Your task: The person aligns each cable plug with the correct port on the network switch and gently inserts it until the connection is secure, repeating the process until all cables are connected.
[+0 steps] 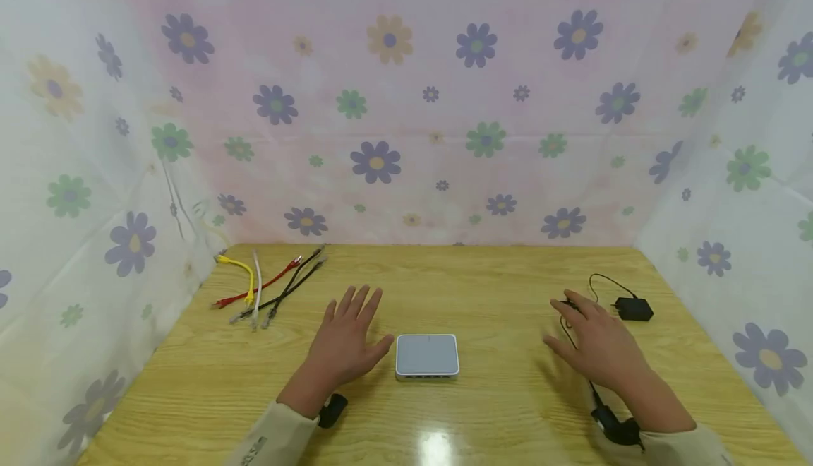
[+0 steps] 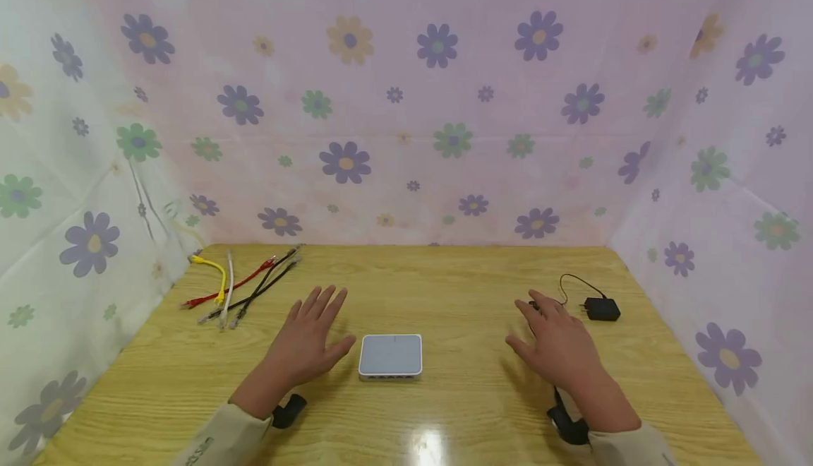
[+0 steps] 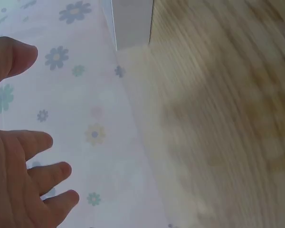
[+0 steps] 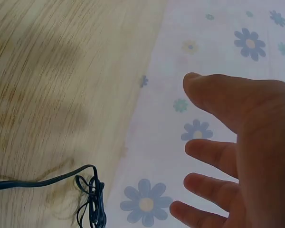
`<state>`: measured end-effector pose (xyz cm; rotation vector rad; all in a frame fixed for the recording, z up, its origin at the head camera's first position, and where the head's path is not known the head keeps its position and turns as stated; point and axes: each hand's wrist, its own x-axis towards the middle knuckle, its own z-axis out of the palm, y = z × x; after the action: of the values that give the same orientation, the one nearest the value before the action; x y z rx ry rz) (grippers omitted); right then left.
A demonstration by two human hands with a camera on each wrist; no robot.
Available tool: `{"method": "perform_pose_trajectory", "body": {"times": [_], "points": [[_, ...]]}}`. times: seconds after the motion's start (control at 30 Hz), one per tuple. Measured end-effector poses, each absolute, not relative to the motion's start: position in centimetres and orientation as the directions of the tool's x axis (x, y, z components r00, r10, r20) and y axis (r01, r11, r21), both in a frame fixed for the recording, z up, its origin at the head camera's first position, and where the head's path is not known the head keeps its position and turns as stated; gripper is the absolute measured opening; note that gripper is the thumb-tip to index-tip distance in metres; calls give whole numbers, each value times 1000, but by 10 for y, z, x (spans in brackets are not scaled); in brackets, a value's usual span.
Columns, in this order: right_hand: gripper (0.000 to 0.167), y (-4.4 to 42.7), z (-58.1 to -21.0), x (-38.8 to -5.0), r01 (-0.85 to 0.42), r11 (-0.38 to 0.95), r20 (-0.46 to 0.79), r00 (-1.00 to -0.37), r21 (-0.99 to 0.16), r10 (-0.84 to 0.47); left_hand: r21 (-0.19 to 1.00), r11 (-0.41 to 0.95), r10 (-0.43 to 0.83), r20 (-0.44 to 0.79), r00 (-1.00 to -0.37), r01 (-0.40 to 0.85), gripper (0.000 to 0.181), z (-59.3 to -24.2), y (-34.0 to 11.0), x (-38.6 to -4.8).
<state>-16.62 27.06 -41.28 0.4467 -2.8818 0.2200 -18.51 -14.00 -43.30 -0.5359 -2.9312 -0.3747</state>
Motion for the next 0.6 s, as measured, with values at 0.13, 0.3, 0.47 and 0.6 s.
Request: {"method": "perform_pose_trajectory", "body": {"times": [0.13, 0.3, 0.47, 0.6], "points": [[55, 273, -413, -165, -318, 940, 238, -929, -125, -283, 262, 877, 372, 156, -915, 402, 77, -436, -136, -185], [42, 276, -409, -162, -303, 938, 218, -939, -167, -265, 305, 855, 405, 111, -908, 419, 74, -438, -131, -185], [32, 280, -407, -158, -283, 940, 156, -954, -188, -256, 296, 844, 445, 81, -892, 447, 71, -441, -126, -185], [30, 285, -409, -155, -291, 939, 119, -955, -184, -273, 296, 836, 462, 73, -884, 461, 70, -443, -122, -185]]}}
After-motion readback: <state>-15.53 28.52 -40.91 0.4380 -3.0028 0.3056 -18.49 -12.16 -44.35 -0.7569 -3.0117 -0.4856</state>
